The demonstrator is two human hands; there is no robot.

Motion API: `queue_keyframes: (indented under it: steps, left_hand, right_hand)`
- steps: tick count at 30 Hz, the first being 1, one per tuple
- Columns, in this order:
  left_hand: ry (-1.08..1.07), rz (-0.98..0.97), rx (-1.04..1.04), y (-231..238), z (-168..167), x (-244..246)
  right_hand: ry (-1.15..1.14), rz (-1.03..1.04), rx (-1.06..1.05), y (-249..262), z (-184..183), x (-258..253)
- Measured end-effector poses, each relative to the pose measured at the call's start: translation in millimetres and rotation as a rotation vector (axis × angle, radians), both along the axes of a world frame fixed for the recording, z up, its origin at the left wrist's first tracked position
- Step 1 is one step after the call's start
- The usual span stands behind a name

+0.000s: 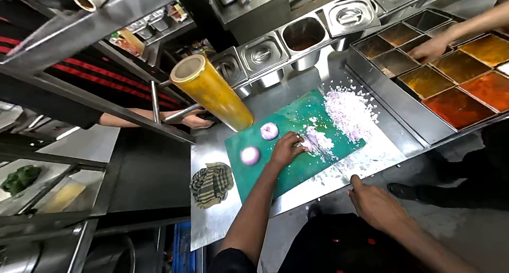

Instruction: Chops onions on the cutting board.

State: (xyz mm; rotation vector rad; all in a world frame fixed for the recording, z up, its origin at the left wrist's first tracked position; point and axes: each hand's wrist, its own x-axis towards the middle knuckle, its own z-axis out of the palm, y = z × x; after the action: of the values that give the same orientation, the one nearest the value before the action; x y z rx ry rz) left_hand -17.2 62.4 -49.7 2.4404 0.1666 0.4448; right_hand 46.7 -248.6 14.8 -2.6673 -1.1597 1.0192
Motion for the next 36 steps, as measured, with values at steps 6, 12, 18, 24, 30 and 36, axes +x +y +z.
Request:
queue_keyframes:
  steps: [6, 12, 18, 24, 30, 36]
  left_hand:
    - [0.024, -0.030, 0.076, -3, 4, 5]
    - [0.010, -0.016, 0.094, -5, 1, 5]
    - [-0.078, -0.028, 0.126, -5, -5, 4]
    - [-0.085, -0.045, 0.157, -7, -8, 3]
    - [-0.124, -0.038, 0.185, -9, -12, -2]
    - [-0.158, -0.037, 0.218, -8, -18, -2]
  right_hand:
    - [0.068, 0.011, -0.072, 4, -18, -2]
    - [0.025, 0.039, -0.054, 13, 4, 0]
    - [0.085, 0.027, -0.057, 18, -8, 0]
    - [0.087, 0.011, -0.051, 10, -27, -2]
    - [0.043, 0.051, -0.046, 8, 4, 0]
    - [0.078, 0.048, -0.068, 14, -12, 2]
